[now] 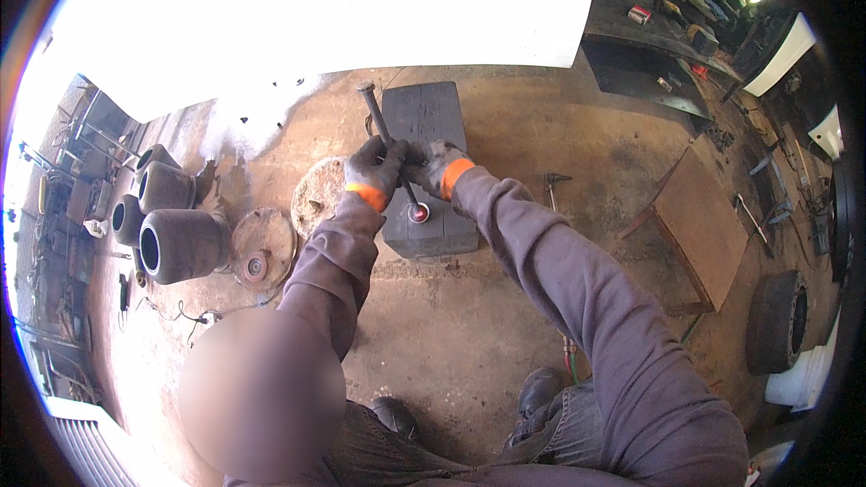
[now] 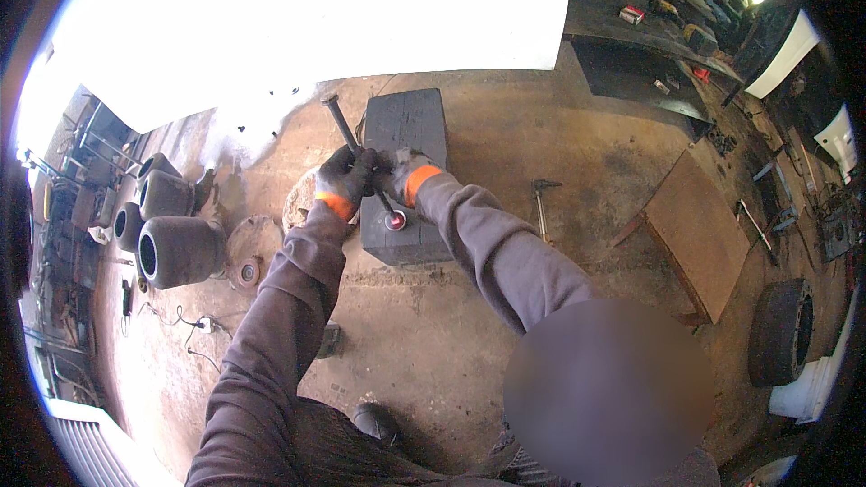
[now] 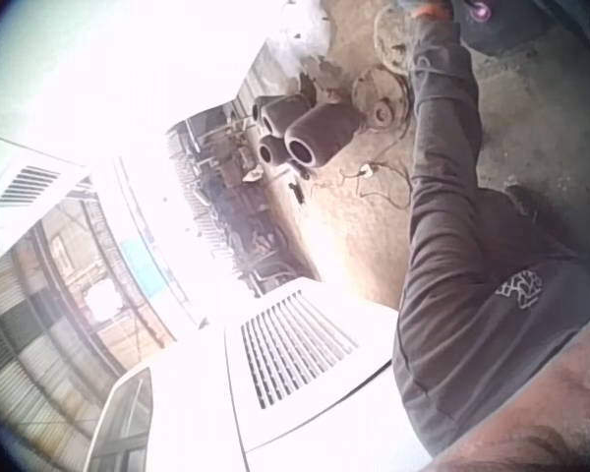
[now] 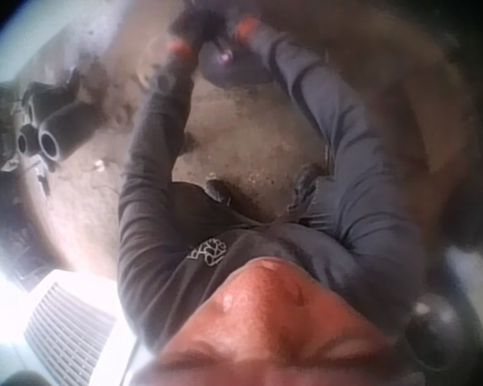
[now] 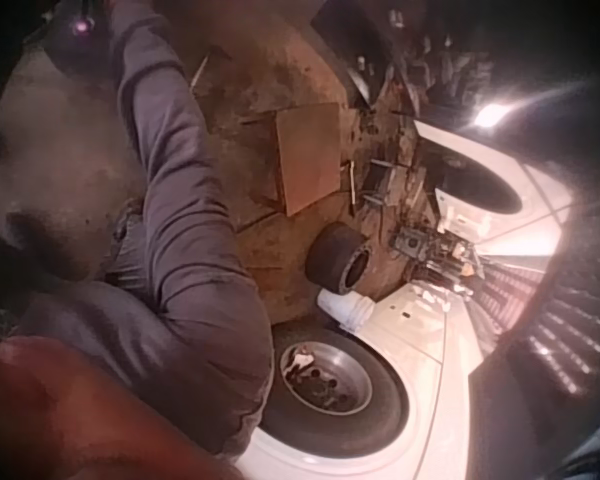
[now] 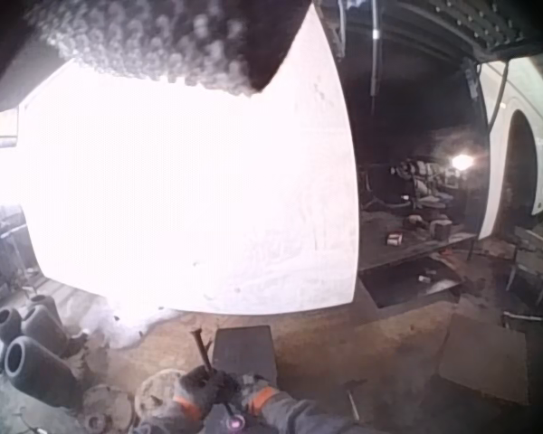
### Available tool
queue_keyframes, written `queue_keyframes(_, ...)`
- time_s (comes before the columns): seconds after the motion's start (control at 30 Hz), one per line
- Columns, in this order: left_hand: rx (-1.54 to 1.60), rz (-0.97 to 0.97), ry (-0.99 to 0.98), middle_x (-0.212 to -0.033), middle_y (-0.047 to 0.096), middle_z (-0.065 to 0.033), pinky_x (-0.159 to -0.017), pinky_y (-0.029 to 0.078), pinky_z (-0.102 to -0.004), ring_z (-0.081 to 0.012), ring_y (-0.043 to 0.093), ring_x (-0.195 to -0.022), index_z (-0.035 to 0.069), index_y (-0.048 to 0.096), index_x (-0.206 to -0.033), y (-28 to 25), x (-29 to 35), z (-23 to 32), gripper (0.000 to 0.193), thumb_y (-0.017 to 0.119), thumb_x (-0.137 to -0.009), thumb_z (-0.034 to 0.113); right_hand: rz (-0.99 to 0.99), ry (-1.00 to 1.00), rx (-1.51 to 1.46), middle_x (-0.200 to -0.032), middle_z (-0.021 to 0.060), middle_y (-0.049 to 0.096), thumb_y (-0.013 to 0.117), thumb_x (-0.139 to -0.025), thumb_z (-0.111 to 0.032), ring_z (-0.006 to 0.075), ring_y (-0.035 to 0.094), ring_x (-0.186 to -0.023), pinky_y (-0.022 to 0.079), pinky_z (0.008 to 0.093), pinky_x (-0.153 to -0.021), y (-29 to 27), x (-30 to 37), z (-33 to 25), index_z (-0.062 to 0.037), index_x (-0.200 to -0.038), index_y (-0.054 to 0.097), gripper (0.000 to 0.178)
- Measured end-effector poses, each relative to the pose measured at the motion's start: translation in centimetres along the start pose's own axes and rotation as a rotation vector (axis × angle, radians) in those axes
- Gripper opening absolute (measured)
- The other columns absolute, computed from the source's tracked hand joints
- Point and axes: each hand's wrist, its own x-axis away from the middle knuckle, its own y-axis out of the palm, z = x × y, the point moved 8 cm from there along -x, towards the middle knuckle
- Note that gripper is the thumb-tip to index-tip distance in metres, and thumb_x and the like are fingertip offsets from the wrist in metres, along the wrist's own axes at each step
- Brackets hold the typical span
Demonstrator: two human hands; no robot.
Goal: The person retrieves a liquid container and a blowtorch, then sits on the floor to heat a small metal ring. After heating, they use a metal rod to press the ring into a cylindrical component, producing smoke upon contact.
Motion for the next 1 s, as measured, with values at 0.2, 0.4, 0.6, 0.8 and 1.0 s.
queue_keyframes(0.2, 0.064, -0.004, 0.004, -0.091, 0.072, -0.0066, -0.064, 0.054, -0.0277, -0.0136, 0.067, -0.074, 0.002, 0.067, -0.104, 0.5, -0.2, 0.0, 0.025, 0.065, -0.096, 0.025, -0.002, 0.02, -0.025, -0.117, 0.0154, 0.069, 0.065, -0.085, -0.044, 0.0378, 0.064, -0.11, 0.051, 0.0443, -0.092, 0.8, -1.1, 1.8, -0.0195, -0.118, 0.069, 0.041)
queue_keyframes(0.4, 0.083, 0.016, 0.005, -0.084, 0.07, -0.0057, -0.065, 0.052, -0.0293, -0.0136, 0.064, -0.073, 0.001, 0.069, -0.099, 0.2, 0.2, 0.0, 0.027, 0.068, -0.094, 0.027, -0.014, 0.019, 0.076, -0.108, 0.0097, 0.073, 0.063, -0.09, -0.03, 0.0285, 0.068, -0.104, 0.052, 0.0377, -0.09, -0.1, 0.0, -0.4, -0.0137, -0.114, 0.068, 0.029)
queue_keyframes(0.6, 0.077, 0.0, 0.008, -0.087, 0.072, -0.0064, -0.064, 0.053, -0.0284, -0.0137, 0.065, -0.073, 0.001, 0.068, -0.1, 0.2, -0.1, -0.2, 0.026, 0.066, -0.095, 0.027, 0.01, 0.005, 0.08, -0.107, 0.0095, 0.073, 0.065, -0.089, -0.027, 0.0279, 0.068, -0.102, 0.052, 0.0376, -0.089, -0.2, 0.1, -0.4, -0.0132, -0.113, 0.068, 0.028)
queue_keyframes(0.8, 0.085, 0.011, -0.006, -0.085, 0.071, -0.0073, -0.07, 0.053, -0.0301, -0.0143, 0.065, -0.077, 0.001, 0.071, -0.099, 0.3, 0.2, 0.3, 0.027, 0.068, -0.093, 0.027, -0.001, 0.004, 0.025, -0.108, 0.0109, 0.072, 0.067, -0.088, -0.025, 0.0277, 0.068, -0.101, 0.052, 0.0375, -0.089, 0.4, -0.4, 0.6, -0.0124, -0.114, 0.067, 0.03)
queue_keyframes(1.0, 0.074, 0.018, -0.006, -0.085, 0.071, -0.0066, -0.066, 0.053, -0.0292, -0.014, 0.065, -0.074, 0.001, 0.069, -0.1, 0.0, 0.4, 0.7, 0.027, 0.067, -0.094, 0.028, 0.006, -0.032, -0.032, -0.112, 0.0136, 0.071, 0.066, -0.085, -0.043, 0.035, 0.067, -0.105, 0.052, 0.0427, -0.09, 0.2, -0.2, -0.1, -0.0171, -0.114, 0.07, 0.039)
